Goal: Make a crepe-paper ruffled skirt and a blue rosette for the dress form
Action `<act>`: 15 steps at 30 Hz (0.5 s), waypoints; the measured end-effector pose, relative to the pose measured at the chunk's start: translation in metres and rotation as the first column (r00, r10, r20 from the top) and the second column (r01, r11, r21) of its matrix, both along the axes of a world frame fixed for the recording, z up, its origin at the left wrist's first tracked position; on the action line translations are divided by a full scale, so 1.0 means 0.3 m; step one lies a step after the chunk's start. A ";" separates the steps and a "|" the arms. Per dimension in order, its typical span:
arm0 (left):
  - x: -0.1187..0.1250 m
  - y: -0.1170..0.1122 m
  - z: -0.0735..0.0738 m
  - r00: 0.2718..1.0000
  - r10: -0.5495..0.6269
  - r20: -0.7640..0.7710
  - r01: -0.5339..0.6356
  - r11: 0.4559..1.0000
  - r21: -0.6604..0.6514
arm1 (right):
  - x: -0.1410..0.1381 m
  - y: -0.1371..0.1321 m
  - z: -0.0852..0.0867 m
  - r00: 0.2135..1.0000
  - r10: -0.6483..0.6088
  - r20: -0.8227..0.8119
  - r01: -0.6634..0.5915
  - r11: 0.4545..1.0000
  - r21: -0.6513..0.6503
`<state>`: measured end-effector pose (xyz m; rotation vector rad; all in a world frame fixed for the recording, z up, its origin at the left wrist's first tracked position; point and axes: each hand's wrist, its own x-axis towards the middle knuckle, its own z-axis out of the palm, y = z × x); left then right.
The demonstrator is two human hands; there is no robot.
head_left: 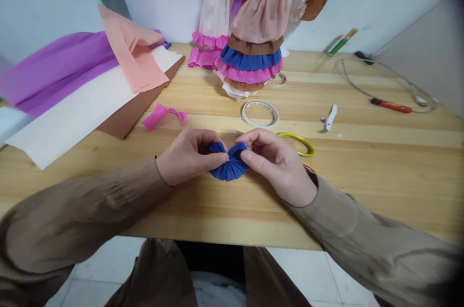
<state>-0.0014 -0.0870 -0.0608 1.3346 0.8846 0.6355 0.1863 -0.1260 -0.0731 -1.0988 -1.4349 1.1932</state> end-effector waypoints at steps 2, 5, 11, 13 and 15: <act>0.002 0.001 0.003 1.000 -0.001 0.006 0.001 1.000 -0.003 | 0.000 0.004 -0.005 1.000 -0.016 0.014 0.016 1.000 -0.002; 0.005 0.000 0.010 0.998 0.039 0.055 -0.037 0.999 -0.035 | -0.005 0.006 -0.014 1.000 -0.011 -0.017 0.011 1.000 -0.027; 0.015 -0.015 0.009 0.987 0.023 0.159 -0.004 0.993 -0.119 | -0.015 -0.001 -0.017 0.994 -0.060 -0.090 0.054 0.996 -0.066; 0.017 -0.019 0.002 0.987 0.052 0.155 -0.031 0.990 -0.140 | -0.017 -0.003 -0.015 0.997 -0.029 -0.068 0.025 0.998 -0.061; 0.018 -0.021 -0.002 0.989 0.079 0.126 -0.058 0.985 -0.161 | -0.019 -0.004 -0.013 0.999 -0.008 -0.049 0.006 0.999 -0.037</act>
